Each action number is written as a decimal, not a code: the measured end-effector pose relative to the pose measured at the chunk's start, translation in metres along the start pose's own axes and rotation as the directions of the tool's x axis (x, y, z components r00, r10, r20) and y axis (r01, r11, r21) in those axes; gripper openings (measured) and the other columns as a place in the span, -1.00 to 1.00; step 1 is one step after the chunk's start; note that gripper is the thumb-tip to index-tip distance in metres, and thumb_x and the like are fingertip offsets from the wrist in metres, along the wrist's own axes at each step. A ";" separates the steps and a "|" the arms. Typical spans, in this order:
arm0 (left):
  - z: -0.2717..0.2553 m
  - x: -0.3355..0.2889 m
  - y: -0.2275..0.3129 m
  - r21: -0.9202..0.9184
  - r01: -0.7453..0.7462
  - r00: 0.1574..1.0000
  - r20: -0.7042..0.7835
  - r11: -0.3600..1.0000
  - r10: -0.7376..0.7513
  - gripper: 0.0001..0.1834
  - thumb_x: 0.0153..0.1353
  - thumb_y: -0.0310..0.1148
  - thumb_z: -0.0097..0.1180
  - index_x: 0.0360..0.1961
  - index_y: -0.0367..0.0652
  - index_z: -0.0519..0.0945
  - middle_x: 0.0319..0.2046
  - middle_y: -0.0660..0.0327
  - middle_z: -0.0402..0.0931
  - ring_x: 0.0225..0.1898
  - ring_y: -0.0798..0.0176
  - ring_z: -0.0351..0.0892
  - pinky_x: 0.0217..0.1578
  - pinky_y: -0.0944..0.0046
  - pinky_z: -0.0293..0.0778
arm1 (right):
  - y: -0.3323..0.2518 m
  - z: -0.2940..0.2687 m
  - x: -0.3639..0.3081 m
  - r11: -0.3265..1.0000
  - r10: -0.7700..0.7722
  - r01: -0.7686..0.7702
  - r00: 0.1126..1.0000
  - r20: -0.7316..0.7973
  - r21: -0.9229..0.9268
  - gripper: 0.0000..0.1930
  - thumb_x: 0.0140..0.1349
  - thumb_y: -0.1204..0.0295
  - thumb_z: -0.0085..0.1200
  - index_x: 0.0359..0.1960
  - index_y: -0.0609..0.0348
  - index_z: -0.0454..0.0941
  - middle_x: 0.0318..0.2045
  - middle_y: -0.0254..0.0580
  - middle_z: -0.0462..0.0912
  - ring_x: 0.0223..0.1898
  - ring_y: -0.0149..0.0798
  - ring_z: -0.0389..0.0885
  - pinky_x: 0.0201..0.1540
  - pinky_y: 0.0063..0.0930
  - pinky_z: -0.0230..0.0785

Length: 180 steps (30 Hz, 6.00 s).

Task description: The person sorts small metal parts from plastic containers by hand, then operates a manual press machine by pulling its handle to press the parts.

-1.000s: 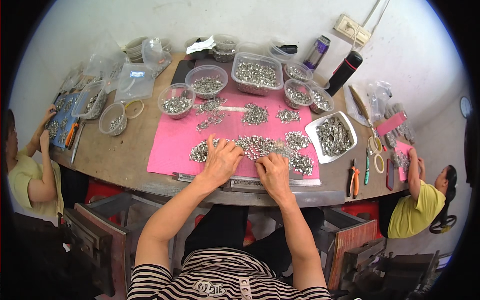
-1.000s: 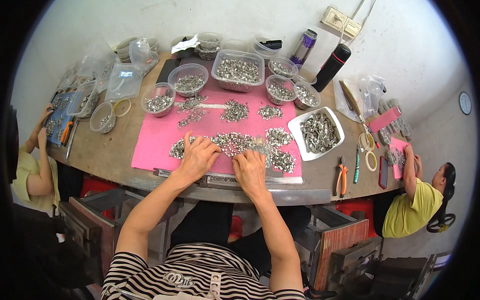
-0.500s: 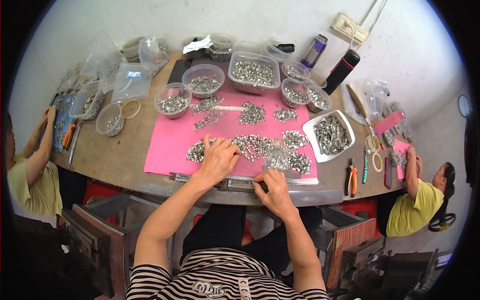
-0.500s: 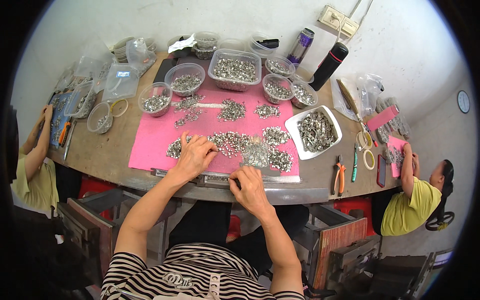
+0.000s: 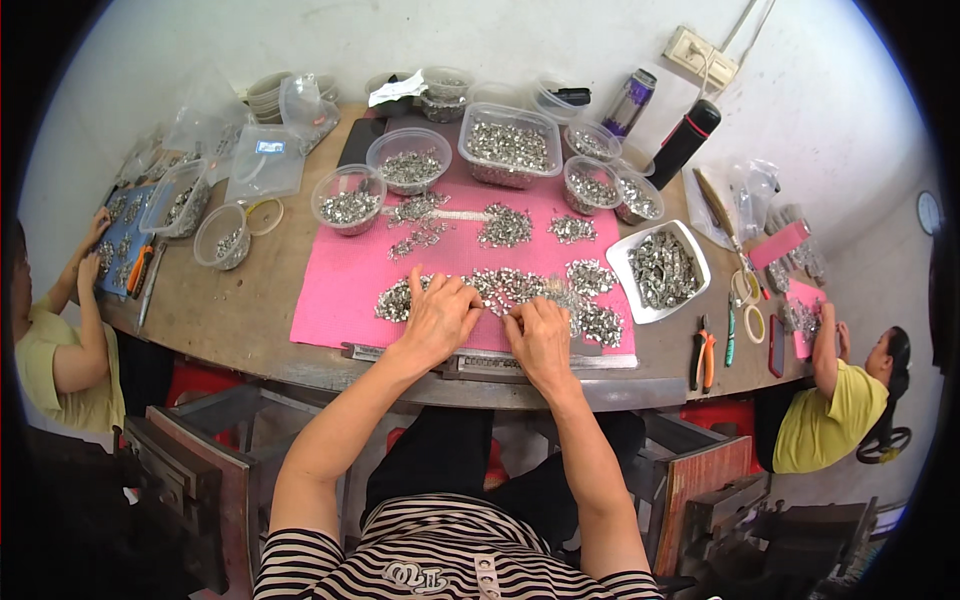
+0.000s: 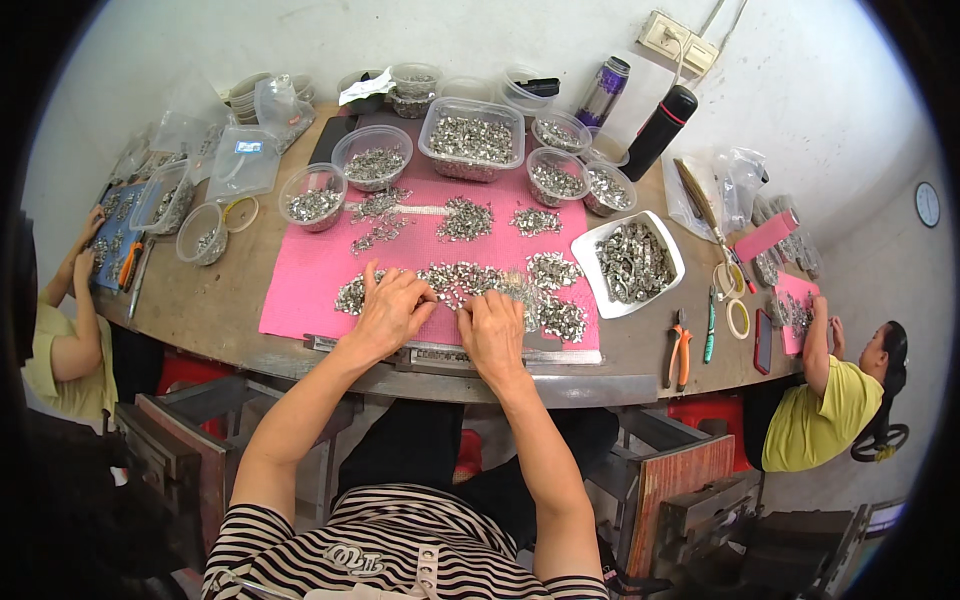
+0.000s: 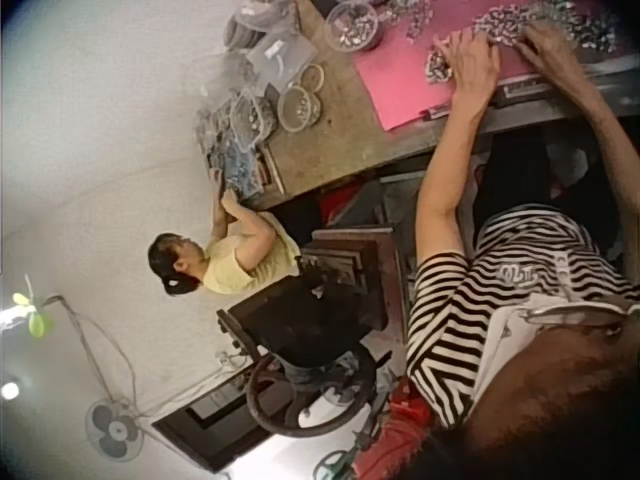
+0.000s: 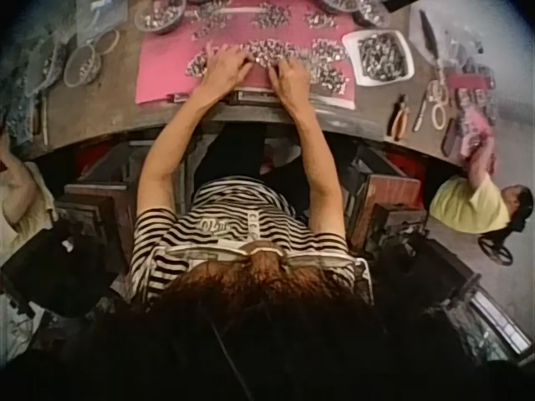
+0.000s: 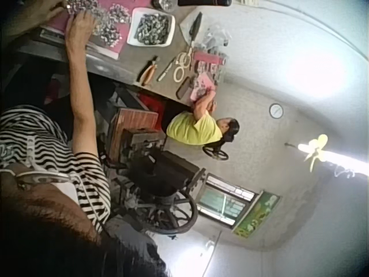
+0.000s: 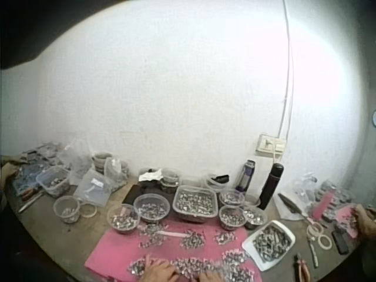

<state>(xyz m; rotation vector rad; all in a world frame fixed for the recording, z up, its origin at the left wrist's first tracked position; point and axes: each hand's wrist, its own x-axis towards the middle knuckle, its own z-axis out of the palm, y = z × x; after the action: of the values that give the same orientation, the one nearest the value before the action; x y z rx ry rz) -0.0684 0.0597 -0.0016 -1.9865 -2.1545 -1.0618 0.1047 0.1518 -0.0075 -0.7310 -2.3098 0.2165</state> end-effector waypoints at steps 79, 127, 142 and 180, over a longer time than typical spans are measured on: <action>0.012 -0.047 0.059 -0.230 -0.148 0.986 -0.103 0.962 0.127 -0.80 0.20 -0.54 0.24 -0.14 -0.25 0.57 -0.27 0.09 0.53 -0.15 -0.03 0.54 0.26 -0.17 0.35 | -0.009 -0.045 -0.046 0.951 0.101 -0.117 0.992 0.071 0.286 -0.92 0.23 0.50 0.26 -0.26 0.13 0.67 -0.30 -0.25 0.62 -0.21 -0.14 0.54 -0.08 -0.26 0.25; 0.008 -0.011 0.022 -0.006 -0.063 0.997 -0.039 0.998 0.062 -0.90 0.15 -0.35 0.34 -0.32 -0.02 0.65 -0.34 0.28 0.46 -0.12 0.15 0.45 0.17 -0.15 0.09 | 0.000 -0.056 -0.021 0.964 -0.024 -0.010 0.992 0.124 0.265 -0.92 0.20 0.58 0.23 -0.31 0.19 0.57 -0.42 -0.20 0.54 -0.34 -0.13 0.52 -0.15 -0.27 0.24; 0.006 -0.013 0.043 0.013 -0.145 0.988 -0.055 0.989 0.145 -0.90 0.14 -0.37 0.33 -0.32 -0.05 0.65 -0.32 0.29 0.53 -0.10 0.16 0.49 0.22 -0.25 0.10 | -0.004 -0.056 -0.056 0.940 0.080 -0.090 0.996 0.044 0.328 -0.89 0.24 0.65 0.17 -0.22 0.23 0.62 -0.34 -0.16 0.61 -0.27 -0.08 0.54 -0.14 -0.23 0.32; -0.077 -0.050 0.083 -0.340 -0.188 0.975 0.052 0.922 0.218 -0.61 0.06 -0.45 0.42 -0.06 -0.19 0.61 -0.23 0.12 0.52 -0.19 0.03 0.53 -0.14 0.08 0.44 | 0.004 -0.047 -0.083 0.952 0.245 -0.183 0.935 -0.258 0.245 -0.77 0.23 0.63 0.20 -0.07 0.24 0.62 -0.27 -0.07 0.59 -0.24 -0.04 0.54 -0.10 -0.17 0.32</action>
<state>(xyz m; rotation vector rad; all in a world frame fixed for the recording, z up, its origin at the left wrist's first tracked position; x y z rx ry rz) -0.0175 -0.0252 0.0727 -2.3787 -1.8481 -1.4042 0.1876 0.1067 -0.0218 -0.8435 -1.8965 0.4279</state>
